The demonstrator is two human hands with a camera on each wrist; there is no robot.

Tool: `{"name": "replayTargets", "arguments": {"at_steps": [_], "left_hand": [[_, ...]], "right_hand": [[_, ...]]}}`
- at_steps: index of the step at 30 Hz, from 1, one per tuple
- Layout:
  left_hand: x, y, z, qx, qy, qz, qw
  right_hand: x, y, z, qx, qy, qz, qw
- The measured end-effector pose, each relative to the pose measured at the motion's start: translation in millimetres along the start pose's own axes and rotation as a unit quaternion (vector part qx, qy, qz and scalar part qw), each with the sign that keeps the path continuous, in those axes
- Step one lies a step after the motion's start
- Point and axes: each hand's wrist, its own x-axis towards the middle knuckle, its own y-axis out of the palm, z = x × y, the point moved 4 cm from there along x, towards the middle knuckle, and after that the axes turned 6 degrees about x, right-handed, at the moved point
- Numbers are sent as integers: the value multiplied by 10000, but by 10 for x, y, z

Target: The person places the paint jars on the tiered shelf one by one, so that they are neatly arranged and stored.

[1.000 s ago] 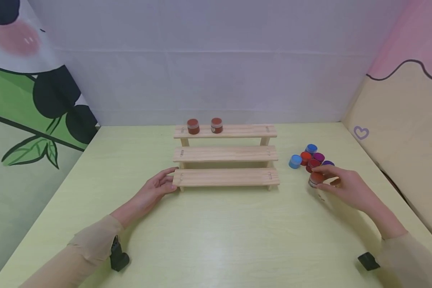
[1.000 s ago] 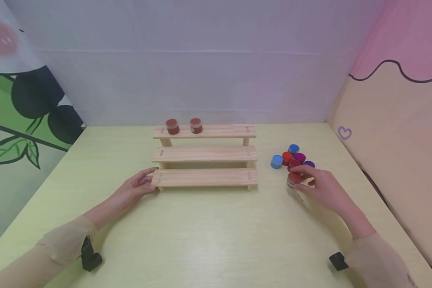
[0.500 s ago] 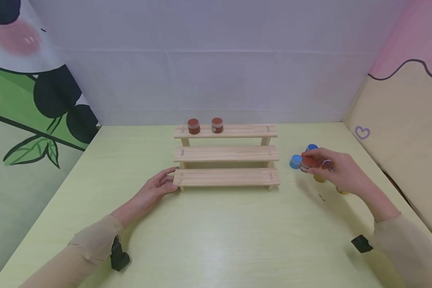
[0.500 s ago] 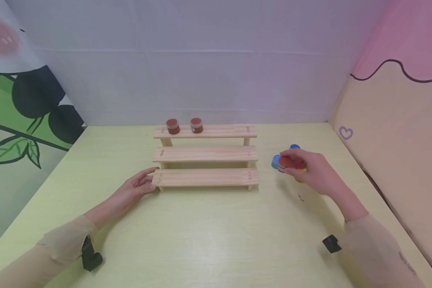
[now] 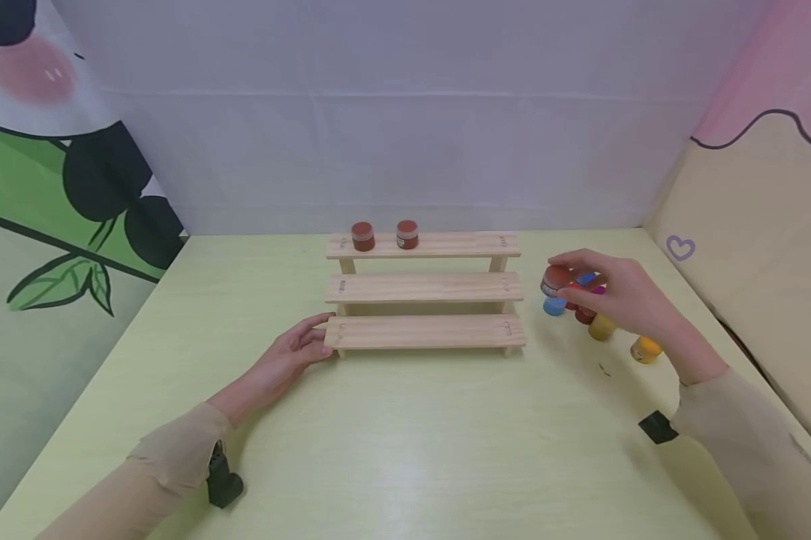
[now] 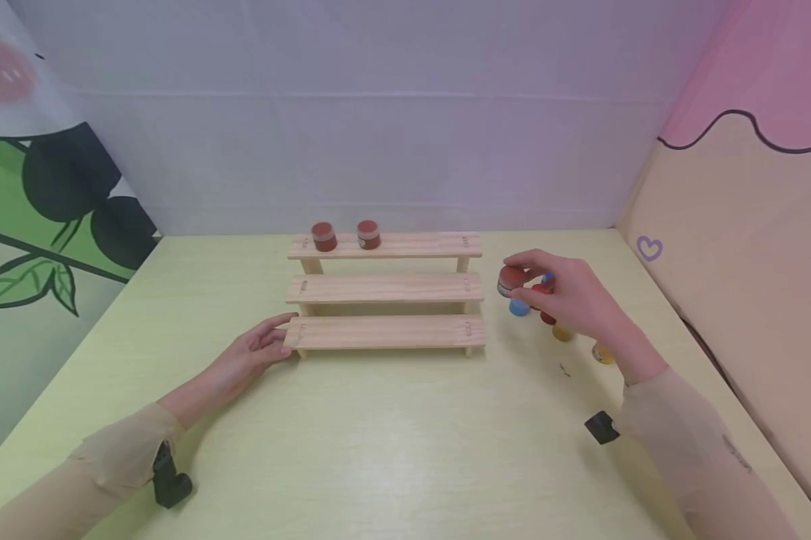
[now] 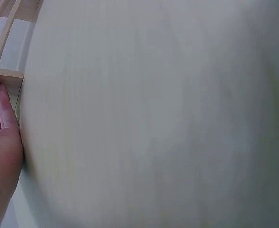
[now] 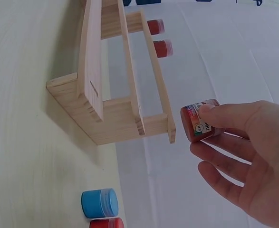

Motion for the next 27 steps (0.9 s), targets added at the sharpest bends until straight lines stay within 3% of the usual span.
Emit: {"name": "replayTargets", "arguments": {"at_steps": [7,15,27], "left_hand": [[-4,3,-6,-26,-16,13,10000],[-5,2,-2,38,-29,-26,10000],[12,-1,9,43,-6,-45,10000]], "right_hand": [[143,59,34,529,639,80,9965],[365,157,120,737,177,-289,9967],[706,363,144,1213,70,-425,9917]]}}
